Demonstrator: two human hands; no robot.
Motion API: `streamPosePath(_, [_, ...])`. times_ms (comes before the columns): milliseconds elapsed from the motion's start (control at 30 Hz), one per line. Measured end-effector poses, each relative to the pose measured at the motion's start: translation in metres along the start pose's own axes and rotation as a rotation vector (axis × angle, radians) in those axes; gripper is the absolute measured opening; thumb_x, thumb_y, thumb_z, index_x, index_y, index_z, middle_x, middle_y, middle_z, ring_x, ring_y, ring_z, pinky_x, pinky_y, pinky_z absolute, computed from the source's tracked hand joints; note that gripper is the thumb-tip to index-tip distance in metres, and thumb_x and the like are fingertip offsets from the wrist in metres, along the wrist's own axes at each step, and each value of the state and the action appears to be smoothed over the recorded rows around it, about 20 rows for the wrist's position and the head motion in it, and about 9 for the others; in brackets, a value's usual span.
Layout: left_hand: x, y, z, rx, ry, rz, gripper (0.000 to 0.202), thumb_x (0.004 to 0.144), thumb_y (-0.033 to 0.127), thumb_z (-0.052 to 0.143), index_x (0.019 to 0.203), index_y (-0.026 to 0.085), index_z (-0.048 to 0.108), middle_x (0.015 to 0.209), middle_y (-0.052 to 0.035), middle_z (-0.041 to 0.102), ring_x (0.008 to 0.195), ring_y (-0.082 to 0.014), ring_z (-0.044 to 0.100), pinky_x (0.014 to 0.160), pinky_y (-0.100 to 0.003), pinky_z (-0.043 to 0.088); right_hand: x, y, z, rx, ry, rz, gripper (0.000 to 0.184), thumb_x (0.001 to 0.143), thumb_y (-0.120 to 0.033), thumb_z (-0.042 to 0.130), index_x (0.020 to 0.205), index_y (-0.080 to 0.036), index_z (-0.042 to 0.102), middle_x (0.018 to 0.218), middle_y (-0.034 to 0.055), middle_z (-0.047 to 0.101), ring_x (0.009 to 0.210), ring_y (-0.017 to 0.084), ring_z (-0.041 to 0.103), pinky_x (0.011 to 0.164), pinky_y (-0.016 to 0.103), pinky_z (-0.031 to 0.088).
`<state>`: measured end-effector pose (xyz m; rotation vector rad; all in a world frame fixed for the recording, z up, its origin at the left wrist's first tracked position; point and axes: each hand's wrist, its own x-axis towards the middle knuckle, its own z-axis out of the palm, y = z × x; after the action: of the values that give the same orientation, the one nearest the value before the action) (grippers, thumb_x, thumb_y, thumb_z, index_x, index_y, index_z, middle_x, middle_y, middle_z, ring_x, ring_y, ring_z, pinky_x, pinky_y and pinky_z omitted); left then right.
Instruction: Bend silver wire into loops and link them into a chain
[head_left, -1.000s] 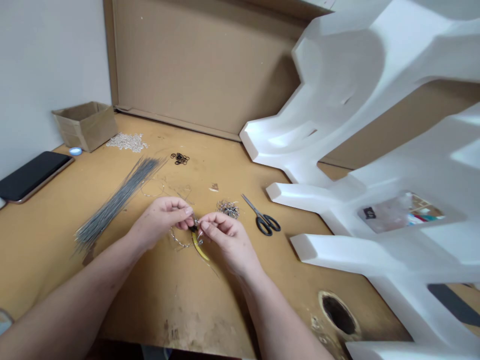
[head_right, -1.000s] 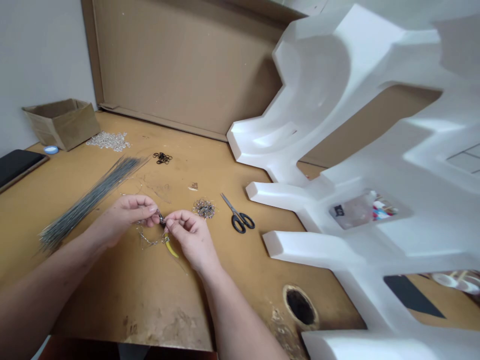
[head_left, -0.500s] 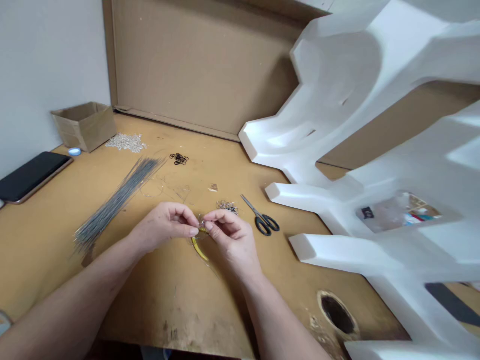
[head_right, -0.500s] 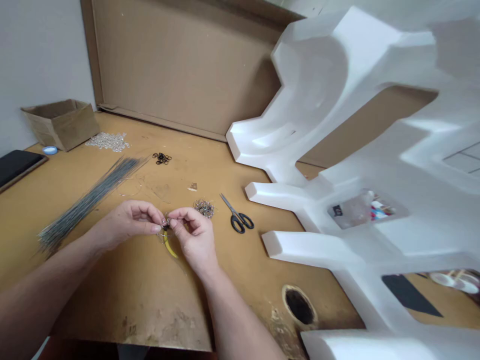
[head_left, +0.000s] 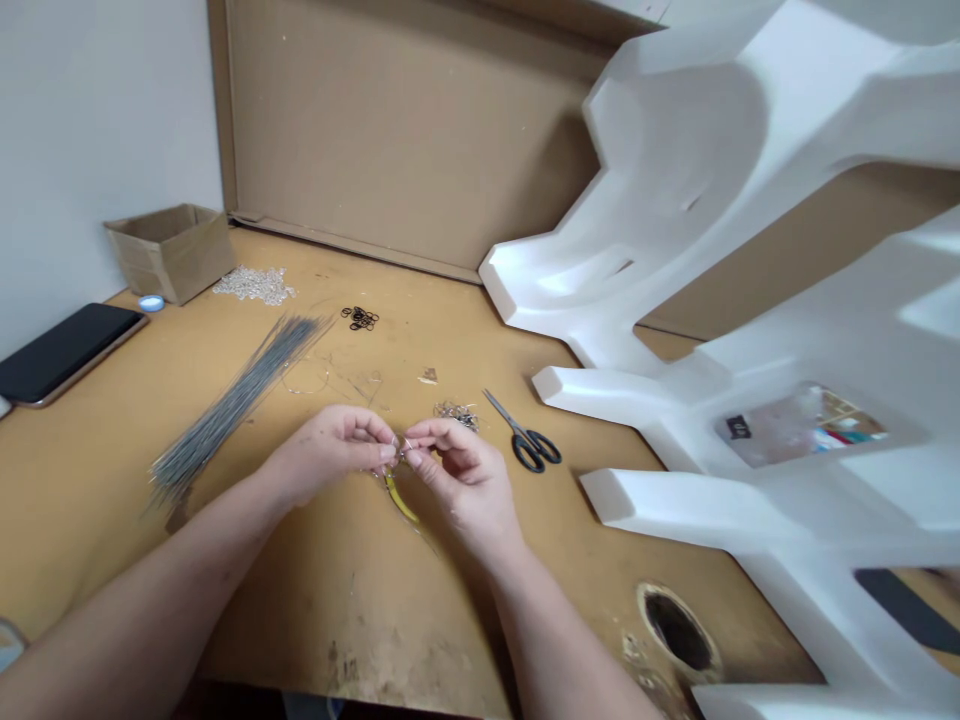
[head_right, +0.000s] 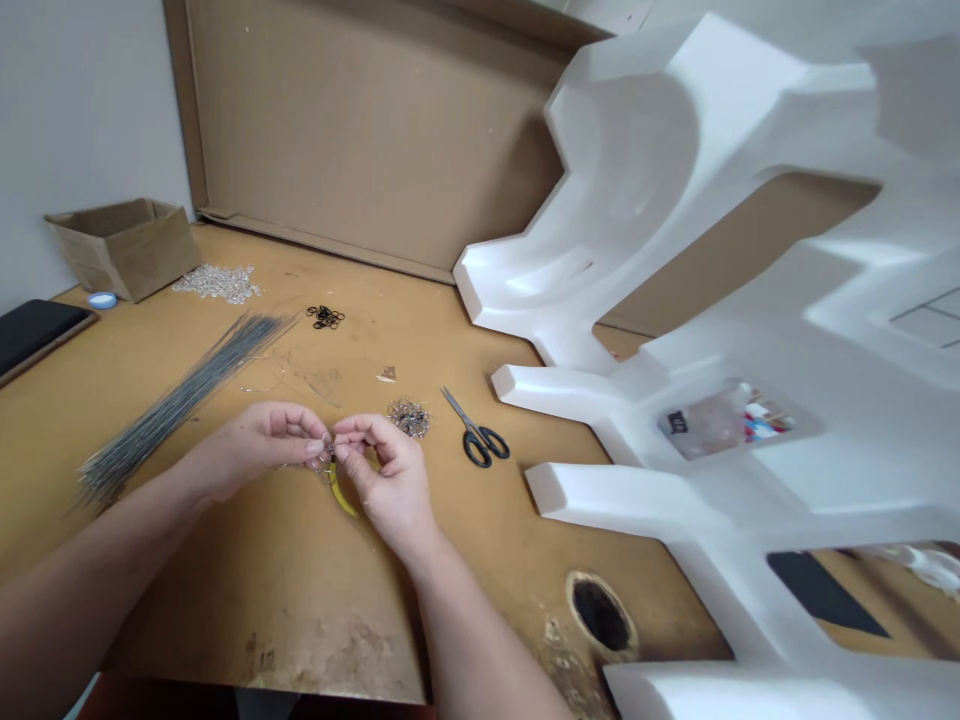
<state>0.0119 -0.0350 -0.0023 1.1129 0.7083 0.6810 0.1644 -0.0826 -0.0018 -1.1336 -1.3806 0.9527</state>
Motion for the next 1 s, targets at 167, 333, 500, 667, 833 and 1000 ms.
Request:
streamPosePath(167, [-0.001, 0.001, 0.001, 0.043, 0.051, -0.022, 0.012, 0.055, 0.021, 0.068, 0.059, 0.014, 0.060, 0.058, 0.0003, 0.061, 0.057, -0.0095, 0.053, 0.060, -0.023, 0.039, 0.000, 0.000, -0.001, -0.167, 0.071, -0.109, 0.009, 0.069, -0.017, 0.062, 0.076, -0.021, 0.061, 0.072, 0.0008, 0.059, 0.069, 0.014, 0.052, 0.068, 0.029, 0.043])
streamPosePath(333, [0.001, 0.002, 0.001, -0.030, 0.117, -0.012, 0.011, 0.054, 0.023, 0.067, 0.057, 0.014, 0.060, 0.058, 0.0000, 0.062, 0.054, -0.0083, 0.051, 0.060, -0.023, 0.038, -0.001, -0.004, -0.002, -0.267, 0.218, -0.128, 0.001, 0.069, -0.019, 0.060, 0.068, -0.020, 0.059, 0.065, -0.0003, 0.055, 0.063, 0.013, 0.047, 0.063, 0.028, 0.041])
streamPosePath(500, [0.001, 0.003, 0.001, -0.066, 0.149, -0.027, 0.013, 0.052, 0.024, 0.068, 0.057, 0.014, 0.060, 0.054, 0.0016, 0.058, 0.050, -0.0068, 0.047, 0.056, -0.022, 0.035, -0.006, -0.006, 0.004, -0.212, 0.139, 0.011, 0.006, 0.070, -0.024, 0.059, 0.068, -0.018, 0.061, 0.057, -0.0016, 0.052, 0.052, 0.010, 0.042, 0.052, 0.025, 0.037])
streamPosePath(667, [0.001, 0.001, 0.003, -0.065, 0.148, -0.036, 0.015, 0.052, 0.025, 0.068, 0.057, 0.014, 0.060, 0.055, 0.0013, 0.059, 0.051, -0.0074, 0.048, 0.055, -0.022, 0.035, -0.008, 0.001, 0.011, -0.006, 0.016, 0.190, 0.017, 0.069, -0.031, 0.060, 0.077, -0.016, 0.060, 0.055, -0.0028, 0.050, 0.047, 0.008, 0.037, 0.044, 0.022, 0.031])
streamPosePath(833, [0.001, -0.001, 0.004, -0.042, 0.140, -0.065, 0.017, 0.052, 0.028, 0.066, 0.058, 0.015, 0.058, 0.053, 0.0018, 0.056, 0.050, -0.0080, 0.046, 0.051, -0.022, 0.031, -0.006, 0.002, 0.014, -0.053, 0.066, 0.201, 0.018, 0.066, -0.031, 0.061, 0.075, -0.017, 0.057, 0.050, -0.0058, 0.045, 0.044, 0.007, 0.034, 0.043, 0.021, 0.029])
streamPosePath(1000, [0.001, -0.002, 0.007, -0.024, 0.122, -0.073, 0.017, 0.051, 0.027, 0.066, 0.057, 0.014, 0.058, 0.054, 0.0012, 0.056, 0.051, -0.0082, 0.046, 0.053, -0.023, 0.032, -0.006, 0.001, 0.016, -0.160, 0.065, 0.170, 0.016, 0.068, -0.032, 0.056, 0.062, -0.017, 0.053, 0.046, -0.0065, 0.039, 0.042, 0.006, 0.030, 0.040, 0.020, 0.024])
